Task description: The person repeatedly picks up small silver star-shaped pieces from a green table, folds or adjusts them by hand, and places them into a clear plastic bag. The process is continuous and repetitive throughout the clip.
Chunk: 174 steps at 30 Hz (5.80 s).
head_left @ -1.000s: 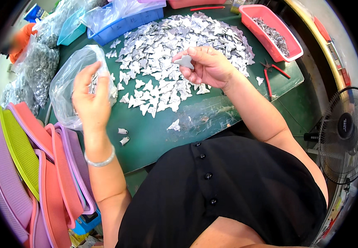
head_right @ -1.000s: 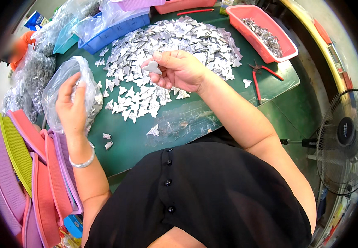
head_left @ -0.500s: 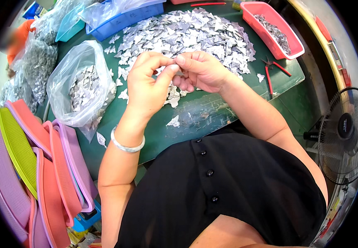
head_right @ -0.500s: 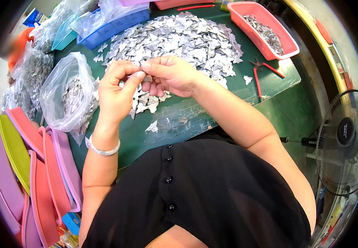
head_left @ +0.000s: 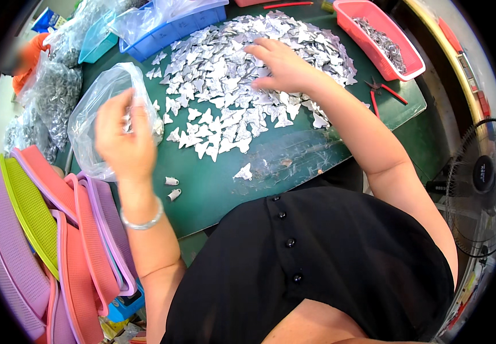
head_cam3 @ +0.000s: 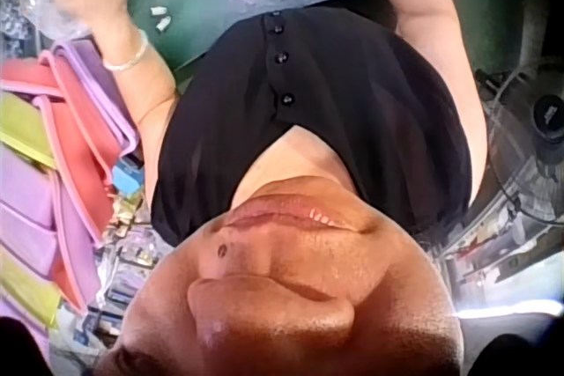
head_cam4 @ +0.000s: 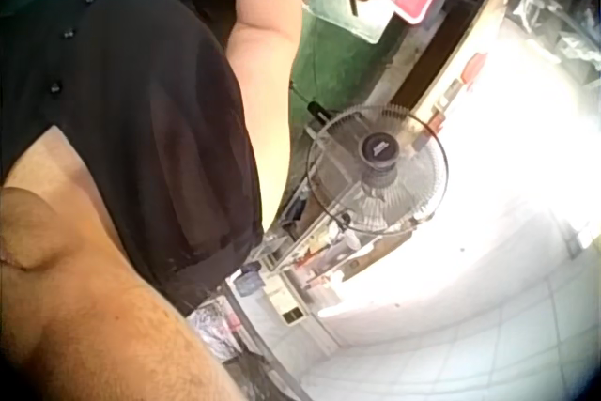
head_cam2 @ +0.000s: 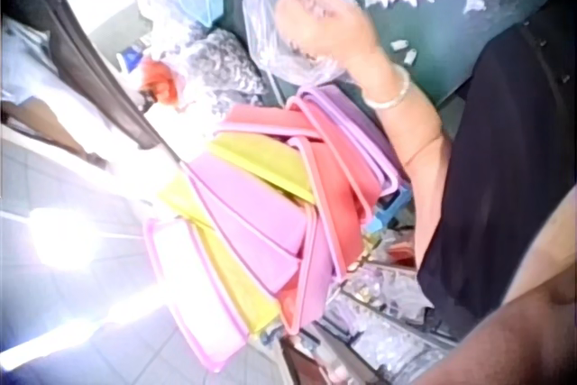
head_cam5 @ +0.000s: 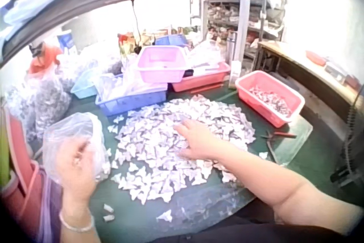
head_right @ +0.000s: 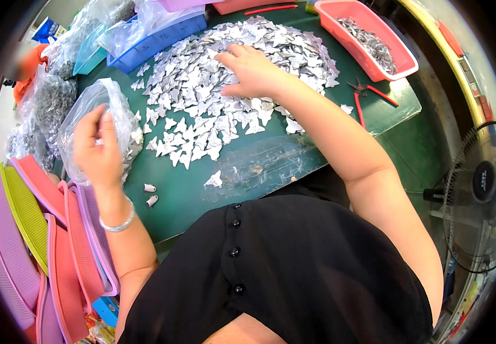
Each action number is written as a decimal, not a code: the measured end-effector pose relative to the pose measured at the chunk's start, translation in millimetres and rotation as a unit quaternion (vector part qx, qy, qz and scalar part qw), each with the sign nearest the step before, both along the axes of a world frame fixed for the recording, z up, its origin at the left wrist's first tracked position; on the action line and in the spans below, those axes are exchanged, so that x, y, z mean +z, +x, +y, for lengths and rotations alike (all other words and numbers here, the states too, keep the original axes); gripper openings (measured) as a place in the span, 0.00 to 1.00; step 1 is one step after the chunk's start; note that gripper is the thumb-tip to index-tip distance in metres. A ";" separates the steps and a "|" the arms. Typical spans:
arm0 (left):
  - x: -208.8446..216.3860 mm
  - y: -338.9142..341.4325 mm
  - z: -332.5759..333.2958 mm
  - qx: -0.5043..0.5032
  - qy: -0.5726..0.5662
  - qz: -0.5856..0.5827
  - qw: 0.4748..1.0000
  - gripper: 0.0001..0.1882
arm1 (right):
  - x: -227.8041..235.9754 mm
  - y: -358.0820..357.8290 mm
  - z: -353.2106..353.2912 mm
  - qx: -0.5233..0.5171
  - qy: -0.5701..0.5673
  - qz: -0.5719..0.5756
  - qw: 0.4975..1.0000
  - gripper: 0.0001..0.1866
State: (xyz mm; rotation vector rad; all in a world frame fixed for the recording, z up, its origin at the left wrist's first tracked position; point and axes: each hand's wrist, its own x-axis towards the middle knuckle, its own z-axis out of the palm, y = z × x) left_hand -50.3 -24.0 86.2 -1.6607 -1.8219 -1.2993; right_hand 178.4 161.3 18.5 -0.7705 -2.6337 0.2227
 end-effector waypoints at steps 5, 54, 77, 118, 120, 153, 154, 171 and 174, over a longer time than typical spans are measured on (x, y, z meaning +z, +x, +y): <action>-26.2 44.2 18.2 -0.149 -0.036 -0.048 0.987 0.06 | -15.3 -48.7 11.3 0.017 0.045 -0.017 0.999 0.42; -89.1 37.7 27.4 -0.186 -0.145 -0.346 0.908 0.09 | -6.0 -43.2 -41.7 0.070 -0.820 0.407 0.397 0.28; -83.9 30.9 33.4 -0.252 -0.092 -0.133 0.954 0.11 | 2.3 -36.7 -66.7 0.140 -0.732 0.299 0.596 0.34; -90.7 55.4 28.3 -0.316 -0.207 -0.761 0.527 0.09 | -11.1 -45.6 -63.5 0.097 -0.684 0.500 0.523 0.21; -91.3 55.4 28.0 -0.327 -0.196 -0.774 0.506 0.10 | -11.9 -45.4 -63.7 0.099 -0.679 0.501 0.528 0.21; -86.1 62.3 28.8 -0.286 -0.142 -0.811 0.491 0.08 | -14.0 -45.2 -62.4 0.130 -0.664 0.523 0.517 0.21; -85.1 62.0 28.9 -0.288 -0.141 -0.814 0.485 0.08 | -13.3 -44.9 -62.7 0.126 -0.669 0.521 0.515 0.21; -96.4 56.7 31.6 -0.267 -0.161 -0.778 0.546 0.07 | -16.1 -45.9 -61.1 0.113 -0.693 0.511 0.496 0.23; -86.5 60.9 31.2 -0.246 -0.160 -0.780 0.553 0.07 | -11.5 -46.5 -67.2 0.113 -0.698 0.503 0.498 0.23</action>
